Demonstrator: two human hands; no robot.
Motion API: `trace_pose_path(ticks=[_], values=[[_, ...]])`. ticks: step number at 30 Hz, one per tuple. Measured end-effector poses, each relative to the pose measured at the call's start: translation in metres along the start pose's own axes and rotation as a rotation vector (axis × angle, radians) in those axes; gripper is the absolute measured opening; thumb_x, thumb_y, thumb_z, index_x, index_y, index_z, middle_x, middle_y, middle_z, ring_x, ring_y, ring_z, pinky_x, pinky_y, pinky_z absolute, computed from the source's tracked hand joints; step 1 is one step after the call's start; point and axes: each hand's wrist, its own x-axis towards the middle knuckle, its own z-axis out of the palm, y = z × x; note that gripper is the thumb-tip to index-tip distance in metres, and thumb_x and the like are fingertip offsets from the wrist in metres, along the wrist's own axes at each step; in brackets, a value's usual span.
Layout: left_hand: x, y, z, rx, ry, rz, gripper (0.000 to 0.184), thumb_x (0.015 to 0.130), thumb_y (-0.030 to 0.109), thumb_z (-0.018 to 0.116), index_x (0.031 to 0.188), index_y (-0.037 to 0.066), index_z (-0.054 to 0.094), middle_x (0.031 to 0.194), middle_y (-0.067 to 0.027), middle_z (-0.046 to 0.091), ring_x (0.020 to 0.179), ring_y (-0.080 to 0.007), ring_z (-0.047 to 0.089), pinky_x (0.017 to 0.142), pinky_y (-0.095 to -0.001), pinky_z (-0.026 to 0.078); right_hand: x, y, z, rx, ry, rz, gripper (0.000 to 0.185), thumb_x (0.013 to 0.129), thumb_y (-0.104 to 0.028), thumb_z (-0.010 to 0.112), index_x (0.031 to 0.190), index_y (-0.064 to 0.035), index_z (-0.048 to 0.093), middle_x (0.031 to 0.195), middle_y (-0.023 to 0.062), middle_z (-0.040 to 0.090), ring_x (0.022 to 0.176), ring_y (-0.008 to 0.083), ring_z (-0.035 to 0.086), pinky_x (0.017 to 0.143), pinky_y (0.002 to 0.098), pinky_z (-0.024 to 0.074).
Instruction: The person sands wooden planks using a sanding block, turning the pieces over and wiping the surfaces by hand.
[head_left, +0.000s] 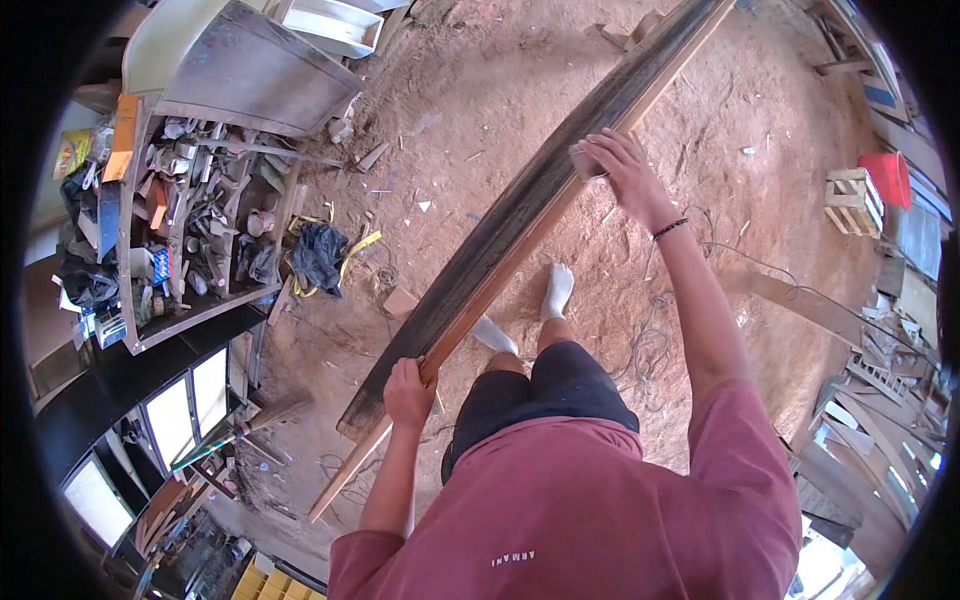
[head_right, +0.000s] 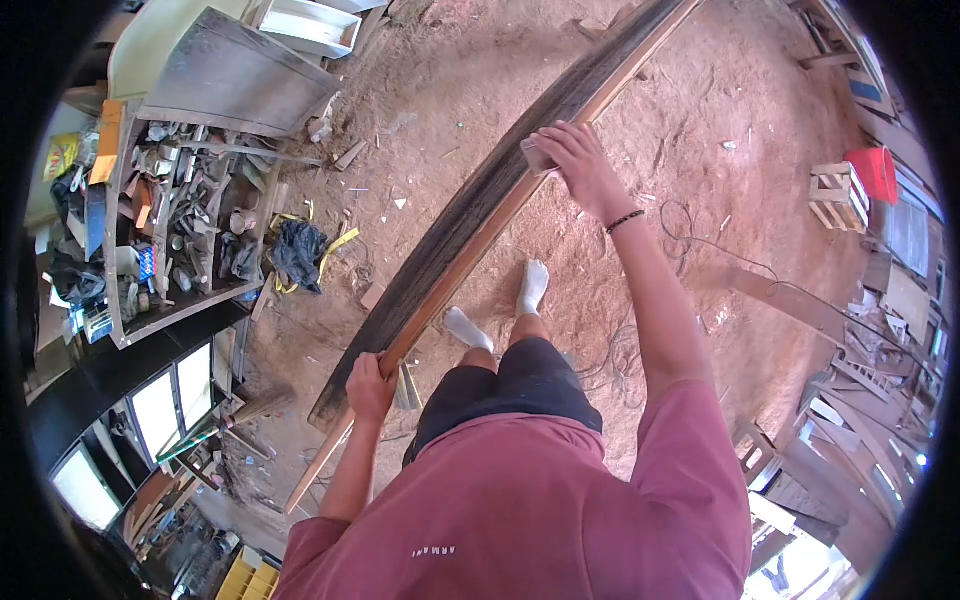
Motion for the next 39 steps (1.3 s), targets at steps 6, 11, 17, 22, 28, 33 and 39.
trace_pose_path(ticks=[6,11,17,22,28,33,39], values=[[0.002,0.002,-0.004,0.001,-0.035,-0.021,0.039,0.08,0.021,0.088,0.11,0.009,0.068,0.099,-0.0102,0.066,0.093,-0.0329,0.07,0.077,-0.0464,0.057,-0.05,-0.139,0.125,0.261,-0.21,-0.339,0.058,0.103,-0.009,0.057,0.161,-0.0172,0.053,0.169,0.0089,0.048,0.162,0.0291,0.037,0.139,0.0541,0.0178],[0.003,0.0,-0.004,0.026,-0.021,-0.013,0.04,0.079,0.022,0.088,0.111,0.009,0.068,0.098,-0.0099,0.065,0.093,-0.0329,0.069,0.078,-0.0455,0.057,-0.022,-0.026,0.058,0.138,-0.045,-0.24,0.052,0.101,-0.01,0.059,0.152,-0.0158,0.06,0.163,0.0086,0.055,0.159,0.0305,0.043,0.138,0.0511,0.0238],[0.003,0.002,-0.004,0.01,0.003,-0.01,0.045,0.075,0.022,0.092,0.11,0.009,0.068,0.098,-0.0098,0.065,0.093,-0.0328,0.069,0.078,-0.0449,0.057,-0.012,0.027,0.036,0.07,0.069,-0.123,0.045,0.1,-0.005,0.058,0.142,-0.0181,0.069,0.151,0.0106,0.062,0.154,0.0308,0.047,0.135,0.054,0.0255],[-0.003,-0.004,0.001,0.062,-0.078,-0.012,0.048,0.074,0.019,0.092,0.113,0.01,0.066,0.103,-0.0109,0.063,0.1,-0.0336,0.067,0.08,-0.0466,0.057,-0.045,-0.096,0.067,0.293,-0.148,-0.389,0.058,0.096,-0.011,0.062,0.153,-0.0186,0.058,0.153,0.0069,0.059,0.154,0.0305,0.047,0.136,0.0552,0.0241],[0.0,0.012,-0.01,0.11,-0.031,-0.061,0.07,0.083,0.017,0.086,0.146,0.005,0.059,0.147,-0.0151,0.062,0.139,-0.033,0.058,0.116,-0.049,0.045,0.0,0.086,-0.027,-0.285,0.047,0.021,0.057,0.099,-0.005,0.067,0.152,-0.0221,0.06,0.155,0.003,0.062,0.151,0.0292,0.051,0.132,0.0529,0.0318],[0.023,0.049,0.014,0.264,-0.049,0.183,0.077,0.1,0.017,0.064,0.17,0.006,0.034,0.175,-0.0089,0.041,0.163,-0.0283,0.036,0.134,-0.0523,0.023,-0.009,0.123,-0.059,-0.172,0.131,0.214,0.068,0.095,-0.001,0.072,0.158,-0.0178,0.054,0.156,0.0061,0.058,0.15,0.0296,0.05,0.131,0.0523,0.0335],[0.128,0.144,0.017,0.256,-0.061,0.386,0.084,0.1,0.025,0.066,0.173,0.008,0.028,0.179,-0.0057,0.033,0.166,-0.027,0.029,0.136,-0.0553,0.02,-0.058,0.127,-0.053,0.207,0.34,0.51,0.064,0.097,-0.003,0.074,0.157,-0.0111,0.054,0.155,0.0149,0.057,0.145,0.0355,0.053,0.124,0.0463,0.043]])
